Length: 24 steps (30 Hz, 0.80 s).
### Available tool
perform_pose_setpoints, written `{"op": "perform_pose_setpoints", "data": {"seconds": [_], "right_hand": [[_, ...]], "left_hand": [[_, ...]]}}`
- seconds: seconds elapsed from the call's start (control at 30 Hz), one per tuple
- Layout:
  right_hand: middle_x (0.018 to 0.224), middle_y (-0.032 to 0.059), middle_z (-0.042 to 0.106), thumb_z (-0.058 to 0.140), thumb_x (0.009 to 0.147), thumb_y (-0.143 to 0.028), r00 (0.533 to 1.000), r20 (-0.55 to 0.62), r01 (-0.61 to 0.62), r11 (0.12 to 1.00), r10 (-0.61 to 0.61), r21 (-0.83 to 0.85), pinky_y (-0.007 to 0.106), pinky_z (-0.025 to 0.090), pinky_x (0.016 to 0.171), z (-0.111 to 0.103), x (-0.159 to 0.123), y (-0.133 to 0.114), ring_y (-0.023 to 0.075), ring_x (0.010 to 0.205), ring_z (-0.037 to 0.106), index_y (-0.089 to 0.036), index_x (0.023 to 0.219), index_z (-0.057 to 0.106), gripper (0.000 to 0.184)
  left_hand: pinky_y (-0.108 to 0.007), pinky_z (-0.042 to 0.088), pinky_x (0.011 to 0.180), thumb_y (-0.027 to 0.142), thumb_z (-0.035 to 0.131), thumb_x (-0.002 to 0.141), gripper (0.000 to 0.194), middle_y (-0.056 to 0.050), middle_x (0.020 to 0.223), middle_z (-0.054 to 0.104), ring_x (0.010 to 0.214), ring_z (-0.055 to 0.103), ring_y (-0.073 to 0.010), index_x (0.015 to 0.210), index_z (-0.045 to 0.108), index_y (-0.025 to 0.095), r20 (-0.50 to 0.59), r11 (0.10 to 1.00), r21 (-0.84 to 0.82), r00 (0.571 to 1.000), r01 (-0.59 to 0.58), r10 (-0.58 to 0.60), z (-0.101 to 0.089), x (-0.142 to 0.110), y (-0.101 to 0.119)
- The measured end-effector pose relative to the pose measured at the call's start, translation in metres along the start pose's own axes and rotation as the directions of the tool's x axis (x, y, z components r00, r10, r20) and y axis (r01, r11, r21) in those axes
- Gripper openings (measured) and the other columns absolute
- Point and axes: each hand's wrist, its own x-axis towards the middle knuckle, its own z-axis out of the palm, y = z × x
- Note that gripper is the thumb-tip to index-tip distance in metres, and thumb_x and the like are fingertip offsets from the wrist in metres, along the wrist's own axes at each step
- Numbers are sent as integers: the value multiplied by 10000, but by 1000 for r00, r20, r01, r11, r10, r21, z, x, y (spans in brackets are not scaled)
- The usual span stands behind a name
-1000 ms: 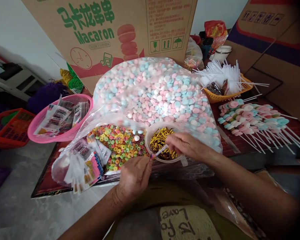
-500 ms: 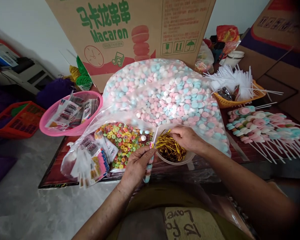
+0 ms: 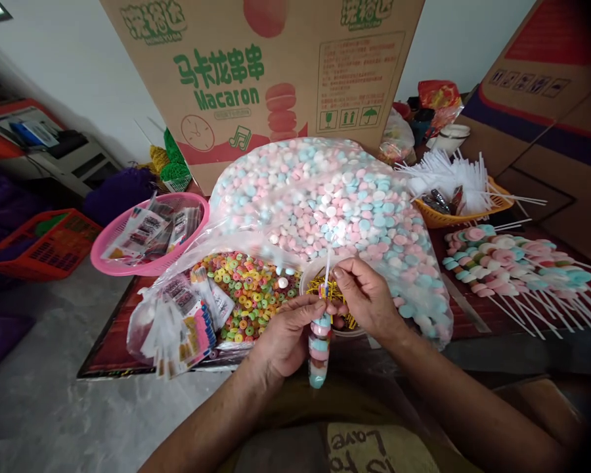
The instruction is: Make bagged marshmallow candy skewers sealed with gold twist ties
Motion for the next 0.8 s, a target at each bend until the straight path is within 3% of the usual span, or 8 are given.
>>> {"op": "perform_pose_setpoints", "data": {"seconds": [0.07, 0.13, 0.17, 0.23, 0.3, 0.47, 0.73, 0.8], "right_hand": [[735, 40, 597, 433, 914, -310, 985, -110, 121, 986, -134, -117, 285, 494, 586, 0, -4, -2, 153, 637, 569, -176, 864, 548, 183], [970, 120, 639, 452, 892, -195, 895, -124, 377, 875, -429, -305, 329, 527, 770, -7, -8, -1, 203, 889, 619, -147, 1014, 577, 181], [1078, 141, 627, 452, 876, -137, 823, -50, 511, 776, -566, -371, 338, 513, 859, -11, -9, 0, 214, 1008, 602, -143, 1096, 568, 248], [1150, 139, 620, 429, 854, -60, 681, 171, 714, 591, -712, -375, 312, 492, 937, -17, -12, 2, 200, 1109, 575, -150, 1179, 545, 356], [1113, 125, 641, 404, 853, -42, 604, 274, 792, 528, -748, -306, 279, 507, 922, -18, -14, 7, 177, 1089, 594, -152, 1192, 531, 378], [1149, 150, 581, 413, 840, -37, 622, 185, 781, 585, -761, -220, 285, 543, 832, -11, -15, 12, 181, 1070, 588, -160, 1136, 537, 344], [974, 108, 635, 446, 873, -80, 623, 316, 772, 628, -716, -98, 257, 535, 772, -22, -3, 11, 162, 935, 622, -170, 916, 603, 185], [864, 62, 655, 462, 879, -84, 693, 294, 706, 701, -658, -96, 225, 531, 692, -29, -6, 11, 132, 799, 637, -181, 945, 610, 189]], "left_hand": [[-228, 467, 580, 311, 756, 643, 207, -30, 660, 629, 569, 556, -100, 660, 666, 125, 25, 999, -37, 1000, -17, 18, 1, 2, 0], [-243, 478, 594, 304, 736, 656, 187, -35, 673, 639, 576, 563, -112, 653, 664, 131, 21, 999, -42, 1000, -21, 22, 0, 1, 0], [-256, 487, 602, 301, 730, 657, 179, -36, 673, 640, 570, 562, -117, 654, 664, 134, 24, 999, -36, 1000, -19, 20, -1, 1, 1], [-277, 500, 620, 300, 720, 658, 173, -37, 672, 639, 562, 563, -125, 661, 670, 134, 42, 1000, -18, 999, -23, 23, -2, -2, 2], [-279, 501, 621, 312, 713, 658, 188, -39, 669, 637, 558, 570, -129, 659, 672, 129, 63, 1000, -2, 998, -28, 28, -1, -5, 3], [-281, 509, 601, 306, 728, 624, 210, -40, 633, 618, 542, 566, -129, 613, 667, 105, 89, 1000, -8, 996, -19, 20, 3, -10, 5], [-272, 503, 586, 294, 725, 656, 205, -40, 642, 626, 550, 602, -140, 648, 648, 104, 95, 1000, -27, 995, -3, 5, -2, -8, 4], [-252, 485, 546, 313, 747, 657, 225, -32, 666, 633, 555, 609, -139, 700, 642, 118, 43, 1000, 1, 999, -20, 20, -3, -5, 5]]}}
